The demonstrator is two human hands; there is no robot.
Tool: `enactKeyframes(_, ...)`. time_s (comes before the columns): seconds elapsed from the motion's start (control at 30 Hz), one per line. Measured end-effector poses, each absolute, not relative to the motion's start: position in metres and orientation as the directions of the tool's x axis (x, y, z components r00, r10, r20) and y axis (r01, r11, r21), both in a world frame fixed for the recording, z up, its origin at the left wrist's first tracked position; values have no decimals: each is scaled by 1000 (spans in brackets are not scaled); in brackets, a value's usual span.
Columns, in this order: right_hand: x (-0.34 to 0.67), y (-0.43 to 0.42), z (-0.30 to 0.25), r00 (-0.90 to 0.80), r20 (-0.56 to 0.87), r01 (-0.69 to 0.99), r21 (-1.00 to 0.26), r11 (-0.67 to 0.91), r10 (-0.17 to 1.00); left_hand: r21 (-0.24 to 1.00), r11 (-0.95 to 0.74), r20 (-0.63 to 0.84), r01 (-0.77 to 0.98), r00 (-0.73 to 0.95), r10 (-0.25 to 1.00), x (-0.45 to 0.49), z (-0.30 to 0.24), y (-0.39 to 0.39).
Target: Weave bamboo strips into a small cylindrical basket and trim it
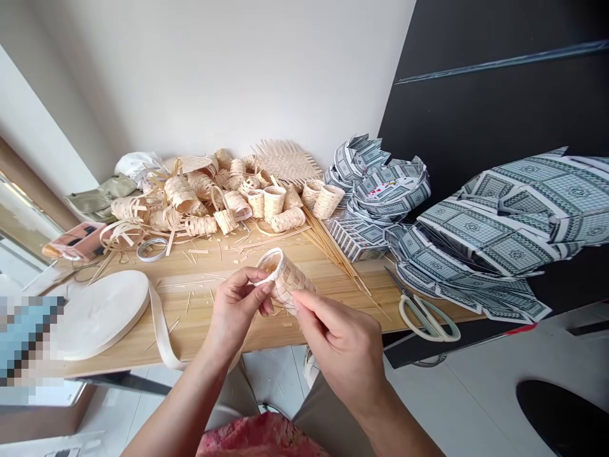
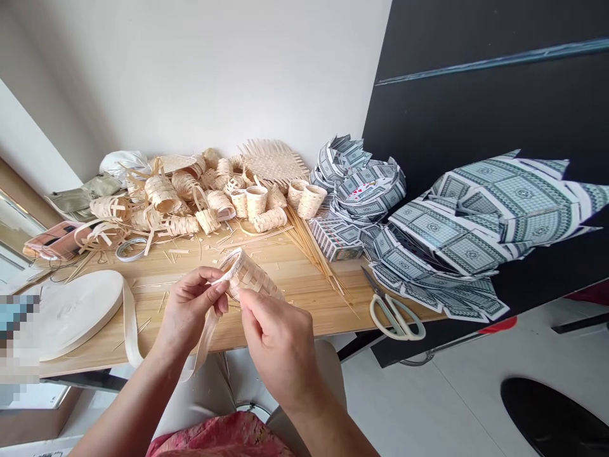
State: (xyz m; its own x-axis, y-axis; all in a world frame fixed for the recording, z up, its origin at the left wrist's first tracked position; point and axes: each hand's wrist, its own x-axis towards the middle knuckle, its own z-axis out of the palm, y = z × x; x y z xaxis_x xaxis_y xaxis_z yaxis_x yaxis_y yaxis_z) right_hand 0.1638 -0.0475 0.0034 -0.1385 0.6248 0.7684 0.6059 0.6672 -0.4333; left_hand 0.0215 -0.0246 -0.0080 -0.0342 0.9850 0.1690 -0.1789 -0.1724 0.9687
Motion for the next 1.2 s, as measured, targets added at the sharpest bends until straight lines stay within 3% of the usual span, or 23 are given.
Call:
enactKeyframes(0.37,156,-36,1,-171,841,689,-270,673,513,955,-165,171,-246,-1,985,23,-12,-28)
enactKeyframes(0.7,158,-38,0,-190,829,682,-274,678,526,953,-176,188,-247,23,982,21,-13,-28)
enactKeyframes(0.83,157,-39,0,-187,830,683,-274,677,525,961,-214,221,-177,17,975,22,-13,-29)
enactKeyframes(0.93,157,-39,-1,-184,827,688,-277,671,531,945,-328,328,-6,-7,945,22,-11,-29)
enactKeyframes(1.0,157,-38,-3,-178,814,699,-292,653,554,861,-465,477,208,-11,879,22,-10,-30)
enactKeyframes(1.1,157,-37,-7,-168,779,707,-332,624,604,560,-617,711,553,61,700,23,-12,-32)
enactKeyframes(1.2,156,-36,-13,-153,773,712,-347,611,616,330,-648,801,686,160,577,25,-16,-35)
